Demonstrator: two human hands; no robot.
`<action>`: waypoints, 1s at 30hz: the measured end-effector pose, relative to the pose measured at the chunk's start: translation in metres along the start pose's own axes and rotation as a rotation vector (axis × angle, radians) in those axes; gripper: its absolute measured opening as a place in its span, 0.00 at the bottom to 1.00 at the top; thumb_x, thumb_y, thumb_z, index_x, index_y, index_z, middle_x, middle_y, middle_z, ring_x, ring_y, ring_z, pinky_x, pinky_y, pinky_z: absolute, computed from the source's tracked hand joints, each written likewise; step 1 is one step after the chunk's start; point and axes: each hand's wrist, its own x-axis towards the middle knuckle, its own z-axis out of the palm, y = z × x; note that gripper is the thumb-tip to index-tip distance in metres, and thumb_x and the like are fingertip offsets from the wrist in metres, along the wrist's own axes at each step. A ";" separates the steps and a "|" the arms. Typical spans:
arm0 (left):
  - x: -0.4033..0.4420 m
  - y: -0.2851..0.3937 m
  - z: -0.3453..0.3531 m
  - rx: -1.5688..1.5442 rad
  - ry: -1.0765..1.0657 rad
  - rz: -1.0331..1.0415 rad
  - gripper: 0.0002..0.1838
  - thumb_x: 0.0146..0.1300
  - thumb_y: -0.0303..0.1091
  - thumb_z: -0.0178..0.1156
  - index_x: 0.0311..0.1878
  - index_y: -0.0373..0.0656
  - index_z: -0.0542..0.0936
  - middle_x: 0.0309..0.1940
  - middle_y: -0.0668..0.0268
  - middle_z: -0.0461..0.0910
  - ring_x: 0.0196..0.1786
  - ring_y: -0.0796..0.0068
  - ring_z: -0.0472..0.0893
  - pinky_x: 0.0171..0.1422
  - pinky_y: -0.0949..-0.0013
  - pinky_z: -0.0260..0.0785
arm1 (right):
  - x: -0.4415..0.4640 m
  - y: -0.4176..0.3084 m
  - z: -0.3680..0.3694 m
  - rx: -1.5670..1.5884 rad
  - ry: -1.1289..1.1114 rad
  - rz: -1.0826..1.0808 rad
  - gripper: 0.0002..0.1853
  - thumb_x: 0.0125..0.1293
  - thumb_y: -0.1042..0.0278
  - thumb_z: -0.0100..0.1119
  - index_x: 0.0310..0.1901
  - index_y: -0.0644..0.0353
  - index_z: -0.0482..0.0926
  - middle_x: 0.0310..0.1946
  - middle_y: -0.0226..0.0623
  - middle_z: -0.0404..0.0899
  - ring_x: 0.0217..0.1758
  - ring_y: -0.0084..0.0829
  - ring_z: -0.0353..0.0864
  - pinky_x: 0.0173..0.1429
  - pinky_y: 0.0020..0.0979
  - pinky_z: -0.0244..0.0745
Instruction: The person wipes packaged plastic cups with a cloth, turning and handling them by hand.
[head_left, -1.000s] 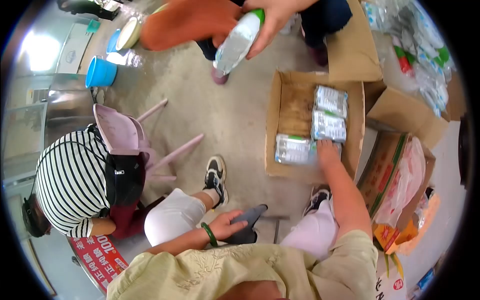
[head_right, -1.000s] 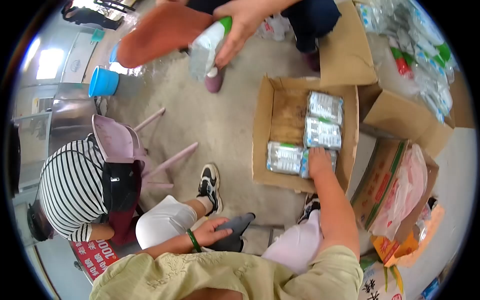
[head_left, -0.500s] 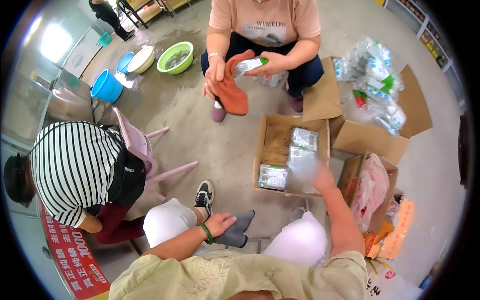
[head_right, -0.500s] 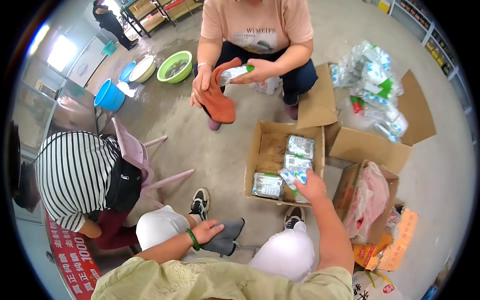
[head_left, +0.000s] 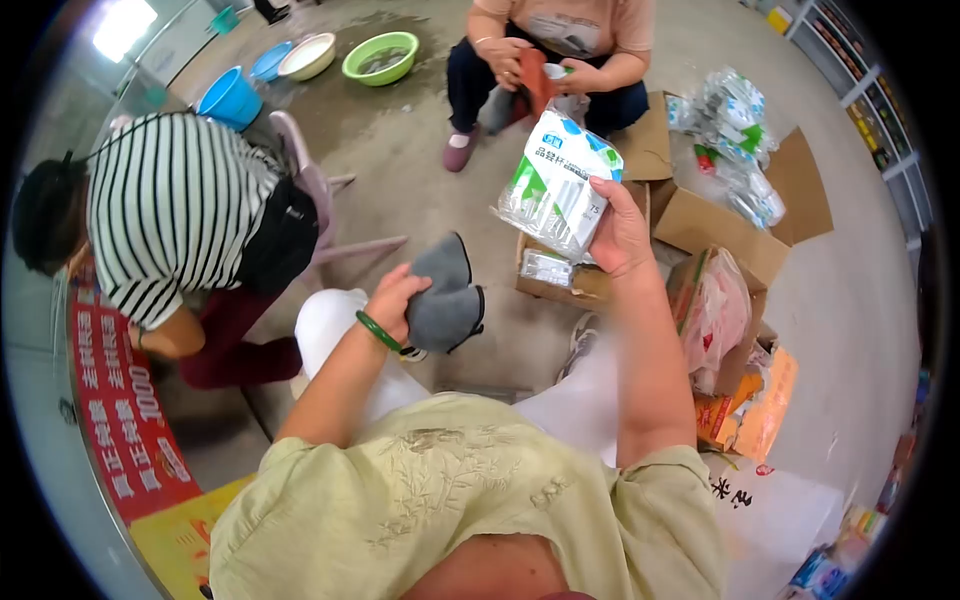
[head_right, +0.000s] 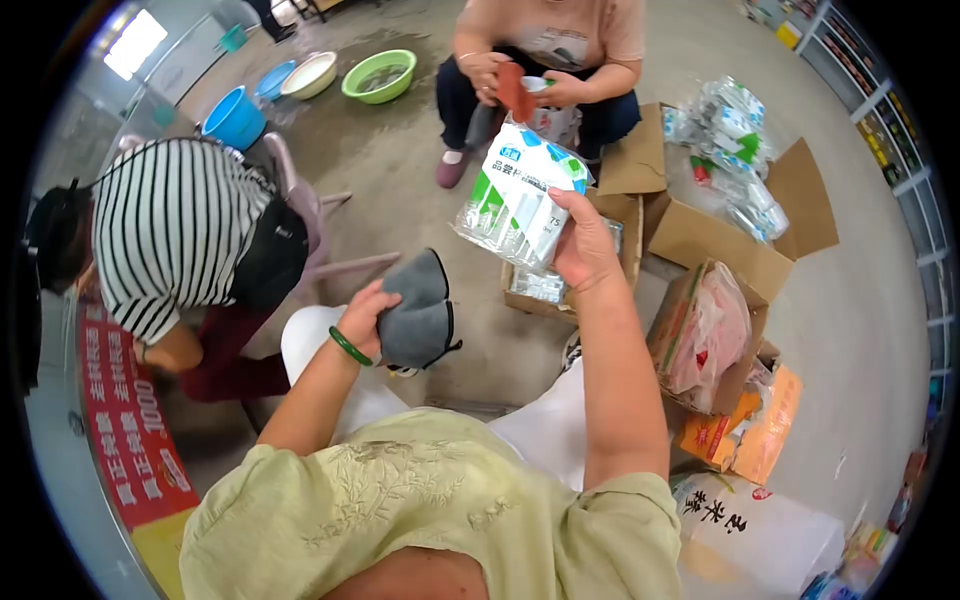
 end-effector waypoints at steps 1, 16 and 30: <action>-0.008 0.007 0.000 0.000 -0.003 0.044 0.17 0.62 0.26 0.54 0.55 0.35 0.70 0.49 0.56 0.77 0.48 0.62 0.80 0.54 0.59 0.75 | 0.002 0.011 0.003 0.006 -0.015 0.021 0.25 0.58 0.66 0.62 0.57 0.63 0.70 0.54 0.38 0.75 0.58 0.35 0.73 0.64 0.40 0.64; -0.027 0.097 0.106 0.780 -0.049 0.749 0.17 0.65 0.29 0.54 0.56 0.34 0.73 0.51 0.60 0.78 0.50 0.73 0.78 0.55 0.70 0.70 | -0.013 0.073 -0.002 0.041 -0.143 0.197 0.25 0.63 0.58 0.60 0.59 0.56 0.69 0.55 0.31 0.73 0.57 0.28 0.73 0.61 0.33 0.67; 0.006 -0.022 0.154 1.765 -0.190 1.202 0.35 0.40 0.19 0.56 0.60 0.44 0.72 0.62 0.62 0.69 0.44 0.59 0.72 0.54 0.63 0.67 | -0.033 0.035 -0.022 0.337 0.017 0.020 0.30 0.69 0.38 0.39 0.59 0.56 0.69 0.56 0.36 0.73 0.60 0.36 0.71 0.66 0.38 0.65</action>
